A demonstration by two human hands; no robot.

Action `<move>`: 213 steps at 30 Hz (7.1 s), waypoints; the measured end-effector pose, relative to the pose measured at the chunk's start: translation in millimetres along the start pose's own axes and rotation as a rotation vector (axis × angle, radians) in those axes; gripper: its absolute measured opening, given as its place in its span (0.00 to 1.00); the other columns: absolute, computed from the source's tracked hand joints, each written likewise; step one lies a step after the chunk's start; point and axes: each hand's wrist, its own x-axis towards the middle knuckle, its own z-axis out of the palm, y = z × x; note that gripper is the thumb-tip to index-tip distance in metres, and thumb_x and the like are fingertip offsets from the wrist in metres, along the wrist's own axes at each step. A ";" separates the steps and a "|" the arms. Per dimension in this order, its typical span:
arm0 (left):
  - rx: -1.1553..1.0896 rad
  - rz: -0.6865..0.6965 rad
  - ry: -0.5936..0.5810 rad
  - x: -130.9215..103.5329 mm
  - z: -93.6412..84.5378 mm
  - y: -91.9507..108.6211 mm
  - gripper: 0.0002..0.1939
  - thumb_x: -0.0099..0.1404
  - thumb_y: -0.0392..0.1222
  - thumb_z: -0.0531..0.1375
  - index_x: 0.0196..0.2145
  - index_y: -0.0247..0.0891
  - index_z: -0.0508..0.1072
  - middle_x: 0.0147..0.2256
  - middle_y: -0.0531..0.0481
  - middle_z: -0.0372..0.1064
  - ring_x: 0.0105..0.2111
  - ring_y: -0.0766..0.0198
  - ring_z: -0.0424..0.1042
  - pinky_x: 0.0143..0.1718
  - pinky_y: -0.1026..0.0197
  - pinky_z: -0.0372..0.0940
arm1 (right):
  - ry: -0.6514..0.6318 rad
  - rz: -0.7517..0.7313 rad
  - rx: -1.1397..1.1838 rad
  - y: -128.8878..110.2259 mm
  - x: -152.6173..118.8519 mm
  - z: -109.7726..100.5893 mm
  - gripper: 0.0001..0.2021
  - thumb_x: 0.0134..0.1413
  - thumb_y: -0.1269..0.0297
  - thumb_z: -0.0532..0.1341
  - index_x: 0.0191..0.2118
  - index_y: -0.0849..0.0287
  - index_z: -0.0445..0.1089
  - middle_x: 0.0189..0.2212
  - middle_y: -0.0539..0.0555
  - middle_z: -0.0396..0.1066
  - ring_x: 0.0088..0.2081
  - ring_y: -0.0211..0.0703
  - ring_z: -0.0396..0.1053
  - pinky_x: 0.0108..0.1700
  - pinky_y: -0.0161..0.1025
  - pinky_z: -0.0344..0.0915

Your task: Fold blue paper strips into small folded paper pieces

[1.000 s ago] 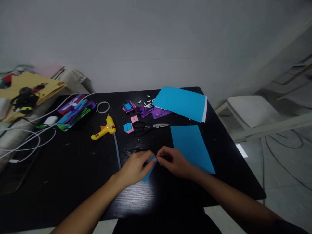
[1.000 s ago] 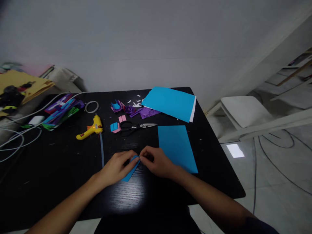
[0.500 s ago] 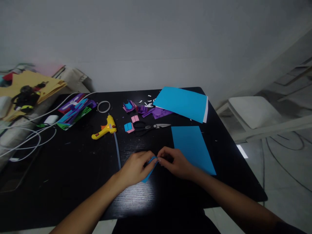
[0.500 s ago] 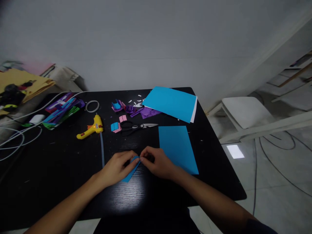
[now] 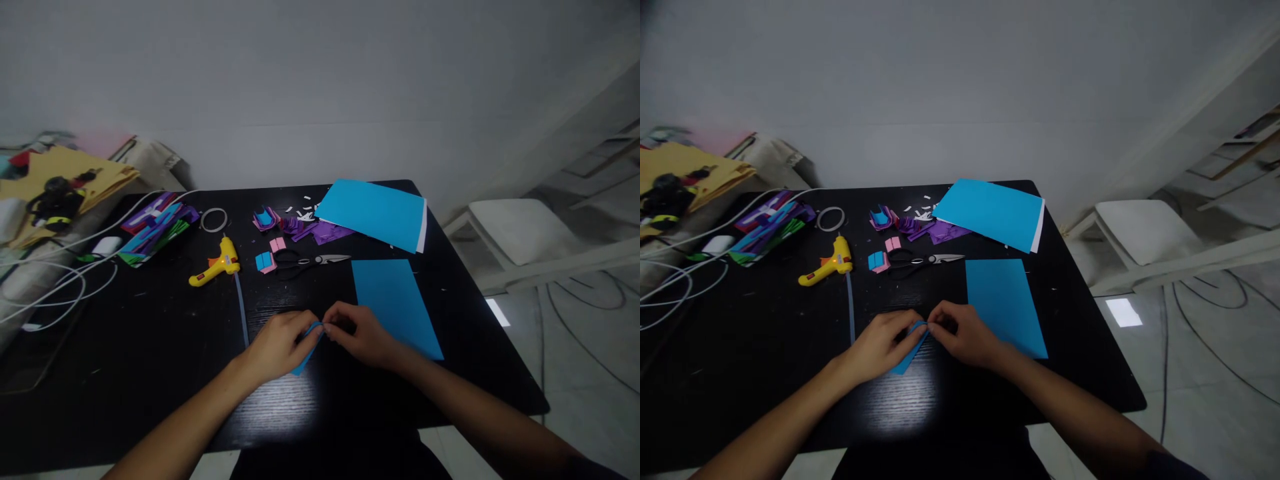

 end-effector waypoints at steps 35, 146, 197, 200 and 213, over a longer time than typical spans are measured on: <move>0.043 0.022 0.000 0.1 0.7 0.6 0.14 0.78 0.43 0.53 0.33 0.39 0.69 0.26 0.54 0.66 0.26 0.64 0.69 0.30 0.62 0.60 | -0.015 0.006 -0.065 -1.0 0.0 -0.7 0.02 0.63 0.67 0.63 0.37 0.57 0.72 0.28 0.49 0.73 0.30 0.39 0.70 0.34 0.36 0.64; 0.241 0.032 -0.160 2.1 -4.2 6.2 0.07 0.76 0.39 0.57 0.39 0.38 0.73 0.34 0.49 0.73 0.33 0.58 0.75 0.35 0.58 0.65 | -0.054 0.027 -0.093 -4.7 1.9 -4.6 0.03 0.65 0.68 0.63 0.39 0.58 0.74 0.31 0.50 0.76 0.32 0.40 0.72 0.36 0.36 0.65; 0.255 0.049 -0.173 1.3 -6.3 8.8 0.07 0.77 0.40 0.57 0.40 0.38 0.73 0.34 0.49 0.73 0.34 0.56 0.75 0.35 0.56 0.67 | -0.031 0.004 -0.092 -3.0 -0.2 -3.6 0.03 0.65 0.67 0.62 0.39 0.58 0.74 0.31 0.50 0.76 0.32 0.40 0.72 0.36 0.37 0.65; 0.249 0.040 -0.171 1.1 -6.2 9.0 0.07 0.76 0.40 0.57 0.40 0.38 0.73 0.33 0.49 0.73 0.33 0.57 0.75 0.35 0.57 0.66 | -0.032 0.016 -0.089 -3.1 0.0 -3.3 0.03 0.66 0.67 0.62 0.39 0.58 0.74 0.31 0.50 0.76 0.31 0.40 0.71 0.35 0.36 0.65; 0.234 0.028 -0.108 0.2 -3.7 8.5 0.10 0.78 0.41 0.53 0.37 0.39 0.69 0.32 0.50 0.72 0.31 0.59 0.74 0.32 0.58 0.64 | -0.018 -0.021 -0.118 -2.5 0.1 -4.9 0.06 0.67 0.63 0.62 0.38 0.58 0.74 0.30 0.51 0.75 0.31 0.40 0.70 0.34 0.37 0.63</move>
